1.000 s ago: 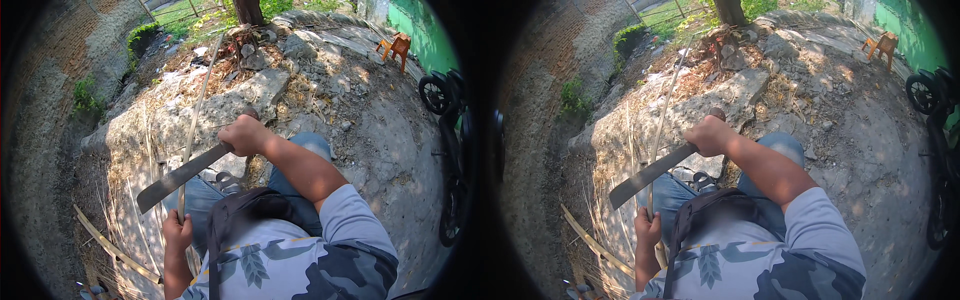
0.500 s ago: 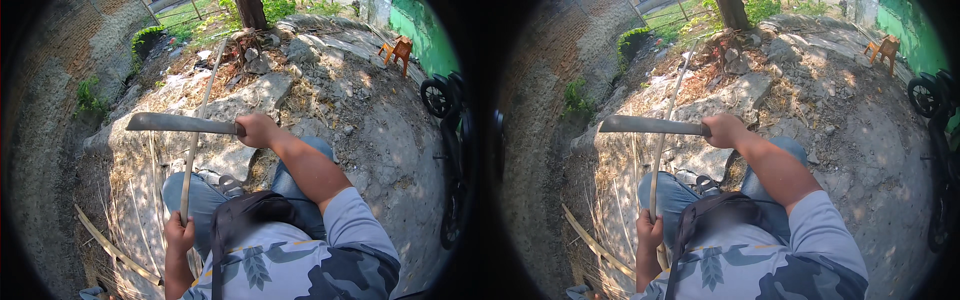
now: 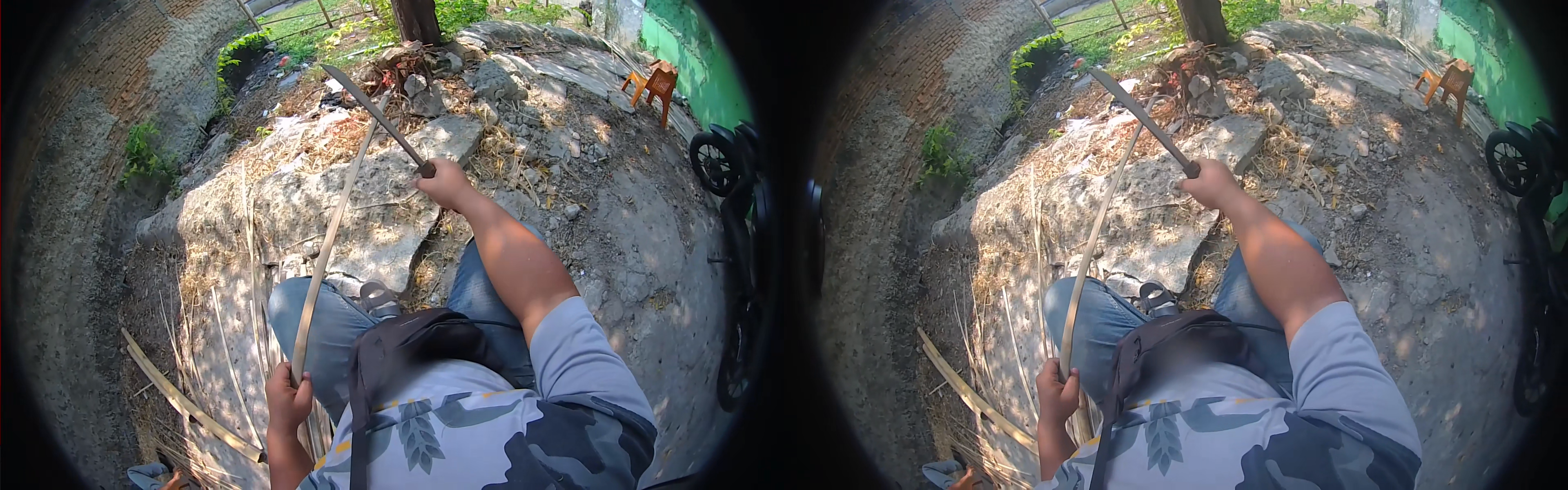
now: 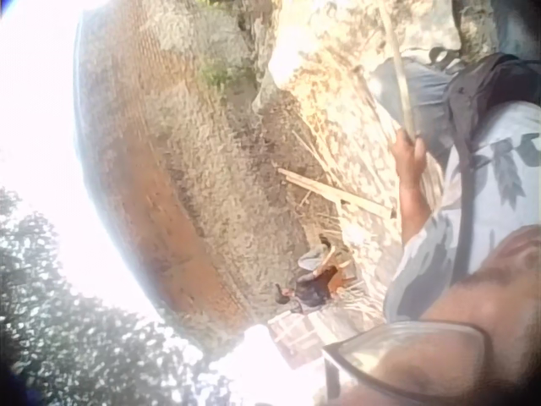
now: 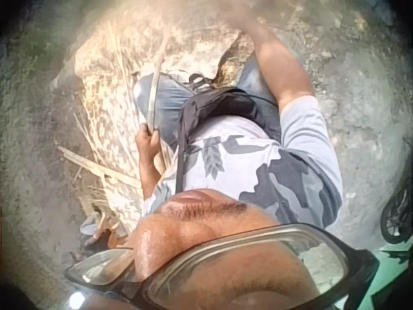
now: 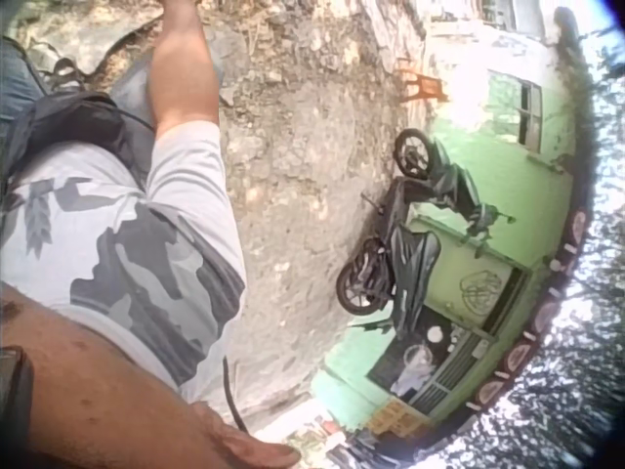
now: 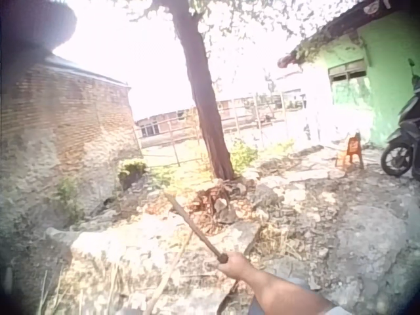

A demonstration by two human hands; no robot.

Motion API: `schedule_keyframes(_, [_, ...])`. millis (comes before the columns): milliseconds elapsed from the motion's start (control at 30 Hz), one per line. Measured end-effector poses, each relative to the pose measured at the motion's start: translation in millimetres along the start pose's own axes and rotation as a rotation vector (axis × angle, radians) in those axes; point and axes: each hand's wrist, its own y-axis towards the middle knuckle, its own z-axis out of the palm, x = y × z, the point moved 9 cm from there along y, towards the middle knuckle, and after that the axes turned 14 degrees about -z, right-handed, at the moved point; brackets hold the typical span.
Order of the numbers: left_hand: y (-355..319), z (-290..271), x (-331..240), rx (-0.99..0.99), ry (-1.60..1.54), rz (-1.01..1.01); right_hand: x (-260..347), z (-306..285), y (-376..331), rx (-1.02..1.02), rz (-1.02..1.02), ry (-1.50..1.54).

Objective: The person shaves a bamboo strip using a machete, puts it down among the other strips, and picks up another bamboo strip to shave it with the machete.

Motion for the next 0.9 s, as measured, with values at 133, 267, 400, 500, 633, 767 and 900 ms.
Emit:
schedule_keyframes(133, [12, -25, 22, -0.041, -0.012, -0.100, 17, -8, -10, 0.014, 0.053, 0.070])
schedule_keyframes(267, [9, -43, 66, -0.069, -0.080, -0.070, 31, -8, -11, -0.003, -0.114, 0.132])
schedule_keyframes(400, [-2, -37, 114, 0.051, -0.312, -0.260, 51, 13, -13, 0.104, -0.135, 0.423])
schedule_keyframes(500, [-6, -33, 130, 0.169, -0.506, -0.306, 59, 23, -18, 0.167, -0.096, 0.529])
schedule_keyframes(633, [-1, -38, 150, 0.142, -0.465, -0.318, 58, 24, -16, 0.143, -0.150, 0.395])
schedule_keyframes(767, [-2, -51, 158, 0.088, -0.434, -0.267, 76, 6, -16, 0.019, -0.267, 0.004])
schedule_keyframes(900, [2, -57, 161, 0.046, -0.381, -0.262, 92, -19, -22, -0.219, -0.340, -0.425])
